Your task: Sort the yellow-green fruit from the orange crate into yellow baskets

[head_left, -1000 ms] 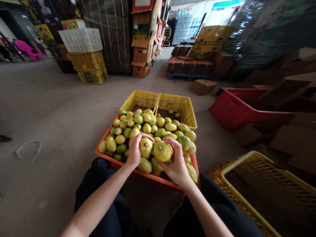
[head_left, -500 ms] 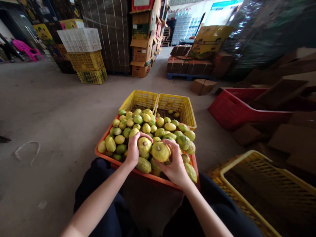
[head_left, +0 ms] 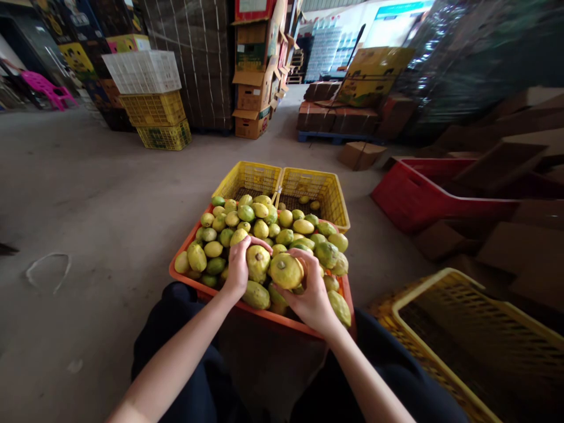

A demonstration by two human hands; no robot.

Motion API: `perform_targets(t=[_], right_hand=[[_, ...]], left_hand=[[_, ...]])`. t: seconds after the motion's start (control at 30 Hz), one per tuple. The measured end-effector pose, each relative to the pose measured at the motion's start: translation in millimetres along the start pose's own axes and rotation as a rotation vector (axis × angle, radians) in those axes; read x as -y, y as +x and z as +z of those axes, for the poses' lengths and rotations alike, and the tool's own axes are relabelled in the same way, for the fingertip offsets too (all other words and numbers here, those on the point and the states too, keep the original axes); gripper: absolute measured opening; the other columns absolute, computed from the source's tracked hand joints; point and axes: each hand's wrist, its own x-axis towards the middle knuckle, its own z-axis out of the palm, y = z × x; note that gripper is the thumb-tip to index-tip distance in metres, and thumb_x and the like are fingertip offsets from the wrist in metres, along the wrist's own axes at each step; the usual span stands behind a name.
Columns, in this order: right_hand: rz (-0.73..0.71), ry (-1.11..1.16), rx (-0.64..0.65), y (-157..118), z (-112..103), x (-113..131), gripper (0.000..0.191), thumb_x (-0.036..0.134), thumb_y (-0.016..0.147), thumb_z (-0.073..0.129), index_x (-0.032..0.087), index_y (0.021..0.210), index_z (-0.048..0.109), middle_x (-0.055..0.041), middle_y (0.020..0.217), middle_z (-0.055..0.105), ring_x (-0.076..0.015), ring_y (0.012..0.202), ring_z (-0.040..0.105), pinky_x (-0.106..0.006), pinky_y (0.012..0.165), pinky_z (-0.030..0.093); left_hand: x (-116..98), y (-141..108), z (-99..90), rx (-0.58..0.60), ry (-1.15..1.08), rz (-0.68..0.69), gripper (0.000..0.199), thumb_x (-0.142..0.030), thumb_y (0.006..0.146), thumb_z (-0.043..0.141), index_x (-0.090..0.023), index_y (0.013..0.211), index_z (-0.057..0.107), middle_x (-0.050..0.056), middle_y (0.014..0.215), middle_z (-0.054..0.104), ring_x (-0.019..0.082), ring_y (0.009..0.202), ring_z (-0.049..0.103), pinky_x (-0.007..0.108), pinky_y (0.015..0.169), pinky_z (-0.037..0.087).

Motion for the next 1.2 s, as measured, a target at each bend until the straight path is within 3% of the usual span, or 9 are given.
perform_targets(t=[0.13,0.43,0.7,0.77,0.9,1.0,1.1,1.2], right_hand=[[-0.018,-0.008,-0.012,1,0,0,0.059,0.021,0.085,0.074,0.030,0.135,0.044,-0.0101,0.130,0.063,-0.0313,0.125,0.066,-0.051,0.105,0.058],[-0.016,-0.043,0.001,0,1,-3,0.055,0.022,0.084,0.072,0.029,0.133,0.046,-0.0120,0.131,0.064,-0.0331,0.125,0.066,-0.053,0.105,0.057],[-0.036,-0.032,-0.012,-1,1,-4,0.055,0.020,0.084,0.072,0.029,0.133,0.048,-0.0123,0.131,0.065,-0.0330,0.124,0.067,-0.053,0.104,0.059],[0.010,-0.001,0.000,-1,2,-1,0.056,0.024,0.085,0.075,0.029,0.133,0.047,-0.0119,0.130,0.065,-0.0326,0.122,0.068,-0.053,0.102,0.060],[0.185,0.166,0.050,-2,5,6,0.062,0.038,0.085,0.079,0.029,0.135,0.044,-0.0103,0.126,0.068,-0.0296,0.112,0.073,-0.046,0.092,0.065],[0.281,0.310,0.020,-2,7,3,0.064,0.044,0.084,0.081,0.031,0.133,0.042,-0.0100,0.126,0.070,-0.0302,0.110,0.075,-0.045,0.087,0.067],[0.470,0.496,-0.041,-1,7,-5,0.066,0.045,0.080,0.085,0.034,0.128,0.042,-0.0057,0.113,0.075,-0.0326,0.100,0.078,-0.047,0.081,0.069],[0.681,0.783,-0.103,4,4,-5,0.062,0.042,0.074,0.088,0.033,0.121,0.048,-0.0027,0.101,0.077,-0.0325,0.088,0.079,-0.047,0.074,0.069]], left_hand=[[-4,-2,2.0,0.016,0.194,0.204,0.048,-0.047,0.097,0.052,-0.025,0.062,0.075,0.006,0.074,0.072,0.026,0.083,0.063,0.035,0.091,0.047],[-13,-5,3.5,0.018,0.237,0.227,0.043,-0.041,0.097,0.057,-0.025,0.060,0.074,0.004,0.076,0.072,0.026,0.086,0.063,0.034,0.097,0.046],[-9,-1,-1.8,0.056,0.326,0.281,0.043,-0.046,0.096,0.056,-0.024,0.066,0.078,0.006,0.080,0.074,0.027,0.089,0.067,0.035,0.094,0.049],[-7,3,0.2,0.014,0.265,0.184,0.046,-0.045,0.096,0.052,-0.023,0.064,0.075,0.008,0.076,0.073,0.026,0.086,0.068,0.036,0.093,0.051],[-9,12,7.8,-0.149,-0.070,-0.259,0.047,-0.047,0.100,0.045,-0.021,0.071,0.070,0.007,0.069,0.068,0.026,0.083,0.071,0.039,0.088,0.057],[-13,14,11.3,-0.274,-0.276,-0.514,0.035,-0.049,0.100,0.053,-0.021,0.085,0.067,0.004,0.074,0.068,0.023,0.077,0.070,0.037,0.079,0.061],[-17,15,10.8,-0.348,-0.369,-0.572,0.021,-0.043,0.095,0.067,-0.022,0.095,0.065,0.001,0.079,0.068,0.018,0.069,0.067,0.031,0.068,0.060],[-20,16,8.4,-0.370,-0.465,-0.542,0.019,-0.037,0.093,0.067,-0.022,0.105,0.065,0.000,0.081,0.068,0.017,0.068,0.068,0.030,0.067,0.062]])
